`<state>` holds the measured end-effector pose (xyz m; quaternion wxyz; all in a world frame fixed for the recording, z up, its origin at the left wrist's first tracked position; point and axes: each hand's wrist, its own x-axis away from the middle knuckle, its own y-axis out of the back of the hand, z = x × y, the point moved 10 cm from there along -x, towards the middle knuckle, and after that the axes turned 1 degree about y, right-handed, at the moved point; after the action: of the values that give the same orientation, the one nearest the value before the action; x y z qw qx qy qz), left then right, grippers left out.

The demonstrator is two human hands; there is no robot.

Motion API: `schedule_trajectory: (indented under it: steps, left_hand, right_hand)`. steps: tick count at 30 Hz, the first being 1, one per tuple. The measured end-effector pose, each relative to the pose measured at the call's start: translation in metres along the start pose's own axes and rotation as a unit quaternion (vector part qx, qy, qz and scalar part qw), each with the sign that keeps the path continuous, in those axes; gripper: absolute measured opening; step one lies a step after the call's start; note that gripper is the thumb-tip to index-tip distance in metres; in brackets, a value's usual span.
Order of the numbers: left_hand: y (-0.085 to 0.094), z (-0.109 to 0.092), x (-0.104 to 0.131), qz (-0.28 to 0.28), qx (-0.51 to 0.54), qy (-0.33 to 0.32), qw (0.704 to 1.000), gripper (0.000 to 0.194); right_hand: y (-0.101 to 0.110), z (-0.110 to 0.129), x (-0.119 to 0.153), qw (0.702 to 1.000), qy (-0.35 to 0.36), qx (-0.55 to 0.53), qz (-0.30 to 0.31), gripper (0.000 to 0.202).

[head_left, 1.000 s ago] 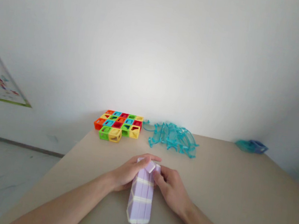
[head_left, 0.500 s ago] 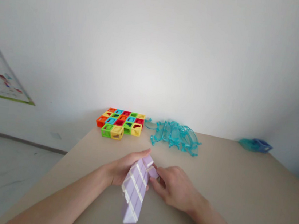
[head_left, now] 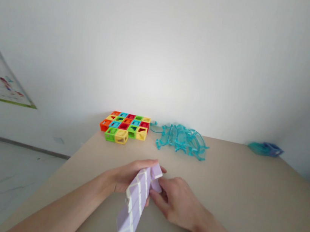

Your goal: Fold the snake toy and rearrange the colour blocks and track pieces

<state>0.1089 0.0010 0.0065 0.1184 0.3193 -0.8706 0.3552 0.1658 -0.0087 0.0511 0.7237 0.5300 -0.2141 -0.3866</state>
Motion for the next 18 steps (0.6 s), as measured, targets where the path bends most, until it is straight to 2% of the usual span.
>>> schedule_trajectory:
  steps: [11,14,18]
  left_hand:
    - [-0.009,-0.002,0.004,-0.04,0.026,0.024,0.999,0.05]
    - [-0.007,-0.003,0.002,-0.044,0.029,0.021,0.998,0.055]
    - [-0.001,-0.003,-0.005,-0.017,0.079,0.009,0.997,0.068]
  right_hand:
    - [0.005,0.015,0.002,0.996,0.047,0.073,0.016,0.024]
    - [0.005,0.016,0.002,0.995,0.072,0.068,0.007,0.021]
    - [0.008,0.018,0.002,0.993,0.093,0.076,0.007,0.023]
